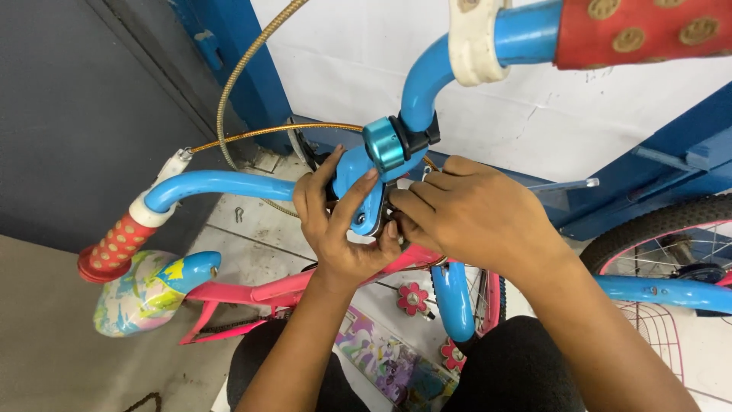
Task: Dismantling a child's bicycle by removing the handlebars, front fork, and wheels on a tiled floor.
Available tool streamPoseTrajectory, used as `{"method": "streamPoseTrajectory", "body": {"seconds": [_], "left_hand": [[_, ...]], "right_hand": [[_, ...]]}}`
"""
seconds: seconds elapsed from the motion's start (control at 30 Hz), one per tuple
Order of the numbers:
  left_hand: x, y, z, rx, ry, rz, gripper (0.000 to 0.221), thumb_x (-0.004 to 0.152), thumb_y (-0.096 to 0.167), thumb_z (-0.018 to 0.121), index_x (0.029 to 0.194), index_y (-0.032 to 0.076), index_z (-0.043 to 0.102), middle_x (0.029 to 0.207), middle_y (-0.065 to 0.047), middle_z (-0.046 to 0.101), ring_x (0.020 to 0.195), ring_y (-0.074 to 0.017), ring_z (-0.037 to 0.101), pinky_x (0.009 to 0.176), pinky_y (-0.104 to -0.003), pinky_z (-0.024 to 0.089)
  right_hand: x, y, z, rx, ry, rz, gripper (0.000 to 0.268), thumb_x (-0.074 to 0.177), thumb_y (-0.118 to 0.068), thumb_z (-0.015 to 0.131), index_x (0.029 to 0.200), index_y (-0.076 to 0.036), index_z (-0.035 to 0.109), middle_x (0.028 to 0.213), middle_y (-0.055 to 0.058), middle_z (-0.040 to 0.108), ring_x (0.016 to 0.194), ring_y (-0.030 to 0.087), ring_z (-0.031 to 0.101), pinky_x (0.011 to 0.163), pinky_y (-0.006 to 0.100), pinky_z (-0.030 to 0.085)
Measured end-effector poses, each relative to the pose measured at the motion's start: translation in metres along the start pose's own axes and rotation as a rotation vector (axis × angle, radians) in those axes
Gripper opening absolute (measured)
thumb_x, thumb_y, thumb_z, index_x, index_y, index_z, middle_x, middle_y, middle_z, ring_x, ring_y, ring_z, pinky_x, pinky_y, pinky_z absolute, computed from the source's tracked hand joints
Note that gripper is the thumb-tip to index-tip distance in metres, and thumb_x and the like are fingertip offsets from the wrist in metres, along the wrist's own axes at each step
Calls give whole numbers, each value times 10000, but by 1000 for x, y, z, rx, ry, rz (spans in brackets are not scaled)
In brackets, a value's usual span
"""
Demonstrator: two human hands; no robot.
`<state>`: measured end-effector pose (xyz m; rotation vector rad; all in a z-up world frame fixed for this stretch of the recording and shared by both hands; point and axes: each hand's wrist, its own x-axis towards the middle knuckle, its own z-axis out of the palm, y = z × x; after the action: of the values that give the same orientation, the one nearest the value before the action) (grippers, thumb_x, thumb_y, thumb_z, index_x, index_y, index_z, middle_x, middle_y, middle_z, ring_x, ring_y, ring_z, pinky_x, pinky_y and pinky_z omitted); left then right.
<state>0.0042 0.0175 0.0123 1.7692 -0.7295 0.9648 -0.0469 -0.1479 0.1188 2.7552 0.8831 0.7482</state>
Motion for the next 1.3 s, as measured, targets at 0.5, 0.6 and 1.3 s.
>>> {"method": "streamPoseTrajectory", "body": {"seconds": [0.5,0.6,1.3], "left_hand": [[-3,0,4,5,13,7,479,960,476,562,1322,166,611,1450,-233,525,1235,-382,529,1104,-540,457],[1,4,6,9,15,6,477,979,491,547,1305,150,617,1431,-250,534,1220,-377,527,1100,-523,447],[-6,0,2,-18,-41,-21,497,949,446,588,1350,152,594,1495,-225,479,1287,-379,486,1152,-551,390]], "right_hand": [[-12,-6,43,371,145,57,193,841,-103,645,1024,-43,652,1083,78,651,1128,267,554,1129,493,301],[-7,-1,40,568,139,77,36,895,-45,632,930,-40,639,1060,102,639,1126,300,529,1084,501,305],[-8,-33,35,571,187,324,71,941,-21,649,952,39,614,1501,302,312,1490,589,258,1260,689,209]]}}
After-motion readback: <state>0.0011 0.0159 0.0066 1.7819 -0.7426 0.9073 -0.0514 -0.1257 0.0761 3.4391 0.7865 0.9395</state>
